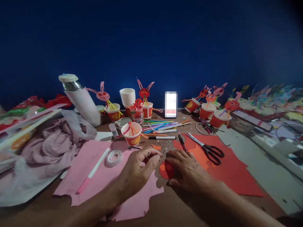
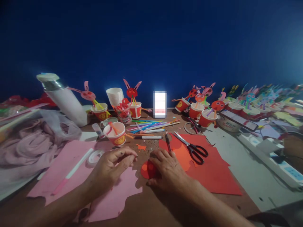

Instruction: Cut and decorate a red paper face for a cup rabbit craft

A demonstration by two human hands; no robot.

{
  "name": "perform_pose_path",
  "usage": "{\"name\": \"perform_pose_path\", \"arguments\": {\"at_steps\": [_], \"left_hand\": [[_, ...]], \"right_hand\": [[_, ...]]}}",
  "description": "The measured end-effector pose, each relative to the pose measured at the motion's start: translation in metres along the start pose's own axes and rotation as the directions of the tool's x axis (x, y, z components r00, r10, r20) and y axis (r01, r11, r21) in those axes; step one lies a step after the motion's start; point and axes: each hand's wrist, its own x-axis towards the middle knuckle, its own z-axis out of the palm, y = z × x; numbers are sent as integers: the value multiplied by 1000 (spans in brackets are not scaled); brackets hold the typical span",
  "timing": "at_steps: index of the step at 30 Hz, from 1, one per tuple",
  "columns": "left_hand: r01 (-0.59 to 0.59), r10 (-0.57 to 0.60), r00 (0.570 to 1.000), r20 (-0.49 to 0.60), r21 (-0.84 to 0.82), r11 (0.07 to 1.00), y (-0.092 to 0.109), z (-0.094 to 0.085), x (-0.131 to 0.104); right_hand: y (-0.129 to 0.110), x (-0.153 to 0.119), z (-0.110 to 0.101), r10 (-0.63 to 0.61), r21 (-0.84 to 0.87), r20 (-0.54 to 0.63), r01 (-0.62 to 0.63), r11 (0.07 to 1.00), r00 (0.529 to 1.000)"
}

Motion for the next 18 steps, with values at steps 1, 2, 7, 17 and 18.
{"name": "perform_pose_path", "arguments": {"at_steps": [1, 2, 7, 17, 18], "left_hand": [[41, -41, 999, 10, -17, 999, -2, 0, -1], [80, -79, 997, 21, -32, 996, -4, 0, -3], [311, -308, 950, 46, -102, 945, -17, 1, -17], [458, -458, 887, 63, -257, 851, -47, 8, -24], [460, -462, 884, 67, -290, 839, -49, 7, -24]], "right_hand": [[0, 0, 1, -2, 9, -1, 2, 1000, 1000], [-1, 0, 1, -1, 16, -2, 1, 1000, 1000], [-4, 1, 2, -1, 57, 6, 1, 998, 1000], [-11, 5, 0, 32, 121, 22, -34, 992, 999], [-12, 6, 1, 35, 123, 22, -37, 992, 999]]}}
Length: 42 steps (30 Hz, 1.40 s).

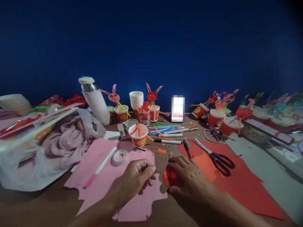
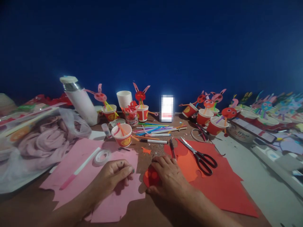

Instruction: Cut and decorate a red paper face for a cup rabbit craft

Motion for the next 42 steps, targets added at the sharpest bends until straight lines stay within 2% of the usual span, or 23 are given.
{"name": "perform_pose_path", "arguments": {"at_steps": [5, 9, 13, 19, 25, 31, 37, 42], "left_hand": [[4, 1, 1000, 29, -168, 986, -1, -5, 2], [19, -8, 998, 55, -209, 978, 0, -4, 0], [-10, 20, 998, 66, -143, 990, 0, -6, 0], [-71, 70, 997, 27, 41, 997, 12, -19, -4], [-221, 201, 974, 101, 254, 942, 20, -19, -10], [-162, 126, 980, 155, 247, 955, 18, -15, -3], [-158, 129, 977, 168, 173, 972, 10, -12, 5], [-131, 97, 975, 200, 164, 978, 8, -6, 6]], "right_hand": [[-3, 1, 7, 57, 7, -17, -57, 998, 998], [-2, 0, 9, 62, -1, -22, -63, 998, 998], [1, 0, 13, 49, -20, -29, -50, 999, 998], [0, 2, 16, 35, -60, -118, -42, 997, 992], [-5, 3, 12, 65, -20, -67, -66, 998, 996], [-2, 5, 16, 92, 36, -84, -89, 995, 992], [1, 6, 14, 62, 79, -48, -58, 995, 997], [-3, 9, 11, 22, 21, -63, -21, 1000, 998]]}}
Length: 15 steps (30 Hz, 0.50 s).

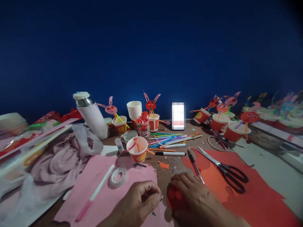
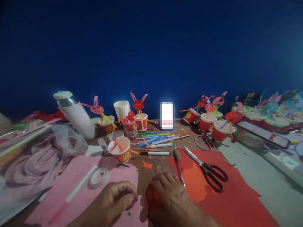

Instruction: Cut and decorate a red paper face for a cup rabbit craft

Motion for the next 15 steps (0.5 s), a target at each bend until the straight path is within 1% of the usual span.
{"name": "perform_pose_path", "arguments": {"at_steps": [4, 5, 7, 9, 10, 11, 12, 13, 15], "left_hand": [[32, -33, 999, 20, 24, 999, 8, 3, 1], [40, -42, 999, 17, 69, 997, 11, 4, 1], [39, -35, 999, -19, 231, 972, 16, 6, 2], [10, 15, 998, -60, 398, 917, 18, 7, 4], [1, 35, 997, -71, 448, 894, 19, 9, 5], [2, 36, 997, -75, 461, 887, 18, 10, 7], [22, 10, 997, -71, 442, 897, 18, 11, 8], [72, -52, 997, -62, 395, 916, 18, 12, 10], [219, -221, 975, -19, 253, 942, 19, 13, 14]], "right_hand": [[-4, -1, -1, -79, -104, 15, 80, 991, 997], [-4, -2, -1, -83, -131, 13, 84, 988, 996], [-5, -4, -2, -104, -153, 8, 105, 983, 994], [-4, -4, -2, -113, -135, -3, 112, 985, 994], [-3, -3, -2, -103, -121, -4, 102, 987, 995], [-2, -2, -2, -86, -108, 2, 86, 990, 996], [-2, -1, -3, -66, -99, 15, 67, 993, 998], [-1, 0, -3, -49, -95, 35, 52, 994, 998], [0, 1, -2, -39, -89, 56, 44, 995, 998]]}}
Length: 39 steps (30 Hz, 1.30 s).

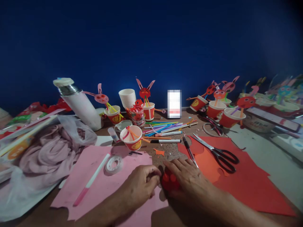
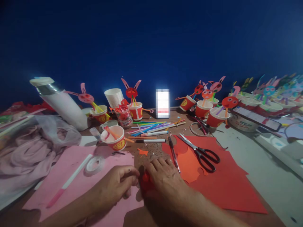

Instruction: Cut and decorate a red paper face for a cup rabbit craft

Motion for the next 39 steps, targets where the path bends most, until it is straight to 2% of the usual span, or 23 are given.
{"name": "perform_pose_path", "arguments": {"at_steps": [2, 4, 9, 15, 20, 25, 31, 36, 39], "left_hand": [[142, -128, 987, 102, -147, 979, 5, -2, 3], [235, -194, 965, 176, -256, 938, 10, -7, 4], [296, -165, 936, 311, -439, 848, 11, -17, 4], [340, -220, 940, 263, -631, 697, 3, -13, 1], [349, -228, 937, 266, -688, 636, 3, -6, 1], [309, -207, 951, 229, -711, 631, 3, -3, 1], [267, -243, 960, 141, -724, 636, 10, -2, -9], [241, -196, 969, 147, -723, 647, 9, -1, -8], [258, -175, 966, 189, -712, 653, 7, -2, -3]], "right_hand": [[2, 0, 3, -7, -2, -16, 7, 1000, 1000], [4, -2, 7, -9, 2, -43, 10, 1000, 999], [5, -5, 10, 4, 43, -67, -1, 999, 998], [2, -5, 1, -10, 21, -21, 10, 1000, 1000], [4, -7, 3, 5, 2, -10, -5, 1000, 1000], [4, -11, 6, 3, -6, -27, -3, 1000, 1000], [3, -9, 4, -7, -6, -16, 6, 1000, 1000], [0, -9, 2, 12, 19, -11, -12, 1000, 1000], [-1, -10, 4, 14, 44, -44, -12, 999, 999]]}}
